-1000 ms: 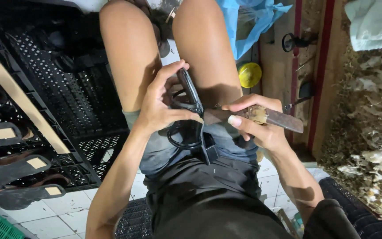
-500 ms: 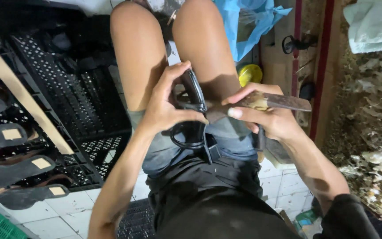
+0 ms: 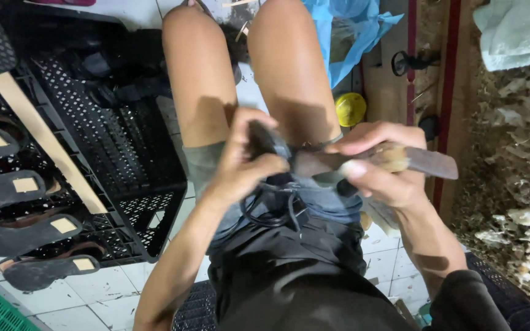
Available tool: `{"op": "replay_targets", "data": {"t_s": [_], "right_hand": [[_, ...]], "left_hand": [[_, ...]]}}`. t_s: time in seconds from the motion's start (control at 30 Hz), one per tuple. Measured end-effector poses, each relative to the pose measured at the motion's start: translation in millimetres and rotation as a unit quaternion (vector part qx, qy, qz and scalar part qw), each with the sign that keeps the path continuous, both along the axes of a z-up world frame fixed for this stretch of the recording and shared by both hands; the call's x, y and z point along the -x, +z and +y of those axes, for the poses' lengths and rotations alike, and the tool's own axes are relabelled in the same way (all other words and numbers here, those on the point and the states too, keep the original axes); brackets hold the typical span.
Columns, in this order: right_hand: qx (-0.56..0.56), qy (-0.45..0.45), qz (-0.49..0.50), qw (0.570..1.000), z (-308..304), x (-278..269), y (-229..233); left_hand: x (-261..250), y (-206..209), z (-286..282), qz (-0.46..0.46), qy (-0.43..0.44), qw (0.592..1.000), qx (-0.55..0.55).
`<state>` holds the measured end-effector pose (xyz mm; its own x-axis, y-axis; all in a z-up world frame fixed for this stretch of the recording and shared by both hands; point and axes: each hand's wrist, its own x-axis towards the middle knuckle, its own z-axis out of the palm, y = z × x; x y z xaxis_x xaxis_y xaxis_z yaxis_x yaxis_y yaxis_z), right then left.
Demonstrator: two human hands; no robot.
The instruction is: Assembling and finishing sandals by trimming soles with a knife, hammering parts together, and fitting straps.
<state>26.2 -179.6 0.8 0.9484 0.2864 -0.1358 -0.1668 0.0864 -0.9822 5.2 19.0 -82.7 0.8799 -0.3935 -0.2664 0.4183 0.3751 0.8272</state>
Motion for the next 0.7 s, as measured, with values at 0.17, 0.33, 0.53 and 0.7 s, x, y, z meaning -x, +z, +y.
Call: {"op": "replay_targets", "data": {"t_s": [0.17,0.33,0.53,0.7], "right_hand": [[0.03,0.04,-0.07,0.996,-1,-2,16],[-0.027,0.127,-0.116,0.985,0,1,37],[0.024,0.112,-0.126,0.985,-1,22,41],[0.011,0.171,-0.131,0.976,-4,20,51]], "left_hand": [[-8,36,6,-0.041,-0.02,0.999,-0.001],[-22,77,25,-0.221,-0.095,0.963,-0.12],[-4,81,30,-0.227,-0.131,0.957,-0.121],[14,82,27,-0.226,-0.14,0.957,-0.117]]}}
